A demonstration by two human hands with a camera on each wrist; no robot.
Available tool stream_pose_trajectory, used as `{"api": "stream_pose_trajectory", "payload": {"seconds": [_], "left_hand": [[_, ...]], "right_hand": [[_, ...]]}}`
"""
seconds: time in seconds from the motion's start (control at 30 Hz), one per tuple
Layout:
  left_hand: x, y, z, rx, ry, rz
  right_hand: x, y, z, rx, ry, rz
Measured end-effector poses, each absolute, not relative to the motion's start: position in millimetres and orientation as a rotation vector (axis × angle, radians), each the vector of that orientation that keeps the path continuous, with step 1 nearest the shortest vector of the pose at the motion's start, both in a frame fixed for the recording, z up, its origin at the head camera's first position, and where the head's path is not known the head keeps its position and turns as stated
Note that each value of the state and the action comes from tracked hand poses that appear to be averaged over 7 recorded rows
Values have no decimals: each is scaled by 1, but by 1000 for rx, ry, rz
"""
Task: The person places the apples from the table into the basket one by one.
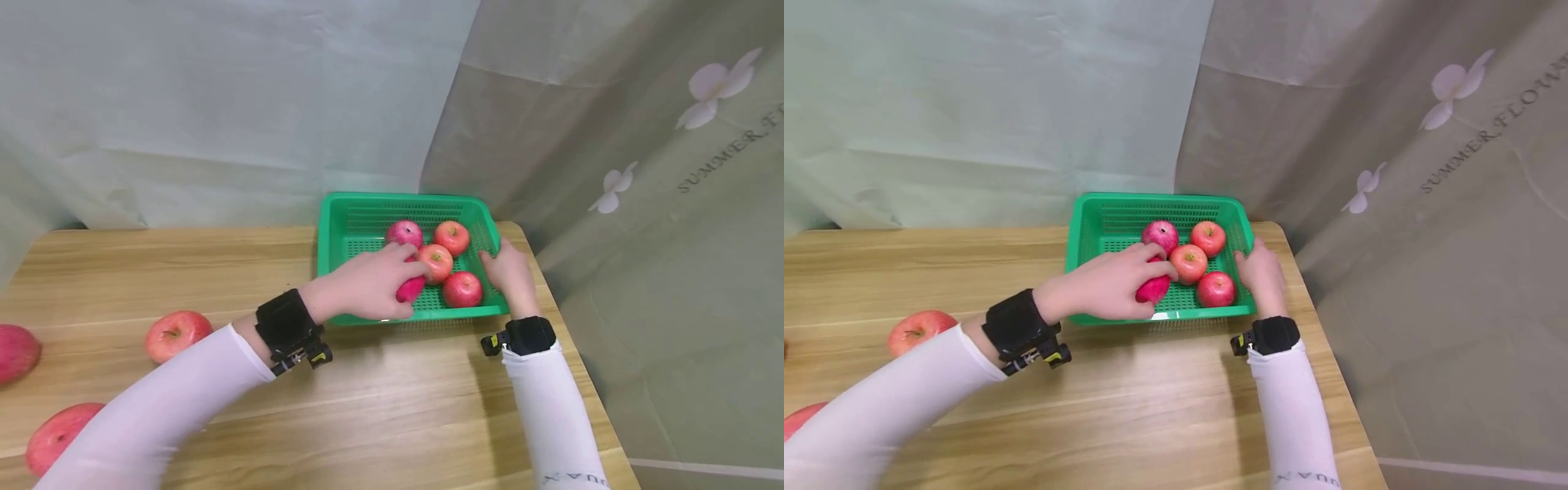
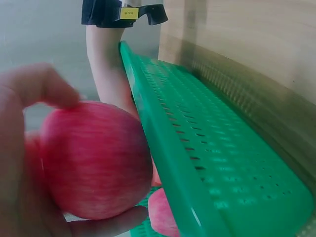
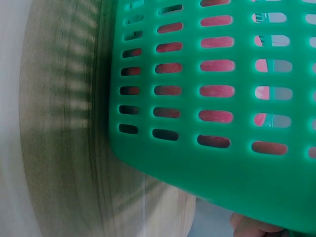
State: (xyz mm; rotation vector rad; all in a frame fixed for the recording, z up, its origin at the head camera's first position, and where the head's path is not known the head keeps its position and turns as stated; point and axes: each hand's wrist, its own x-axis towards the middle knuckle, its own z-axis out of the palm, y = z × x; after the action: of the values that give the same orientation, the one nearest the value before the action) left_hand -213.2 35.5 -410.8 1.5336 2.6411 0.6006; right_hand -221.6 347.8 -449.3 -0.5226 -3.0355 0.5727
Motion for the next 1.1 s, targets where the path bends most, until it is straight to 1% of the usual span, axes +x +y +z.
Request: {"api": "stream_pose_trajectory", "payload": {"seconds": [0.43, 0.73, 1.1], "left_hand": [[-210, 51, -411, 1435, 2633, 591], [-214, 66, -413, 1286, 2665, 478], [-217, 79, -418, 1165, 2638, 544]], "right_hand": [[-221, 347, -449, -519, -3030, 565], [-222, 346, -450, -520, -3028, 570], [-222, 345, -450, -524, -3036, 559]]}}
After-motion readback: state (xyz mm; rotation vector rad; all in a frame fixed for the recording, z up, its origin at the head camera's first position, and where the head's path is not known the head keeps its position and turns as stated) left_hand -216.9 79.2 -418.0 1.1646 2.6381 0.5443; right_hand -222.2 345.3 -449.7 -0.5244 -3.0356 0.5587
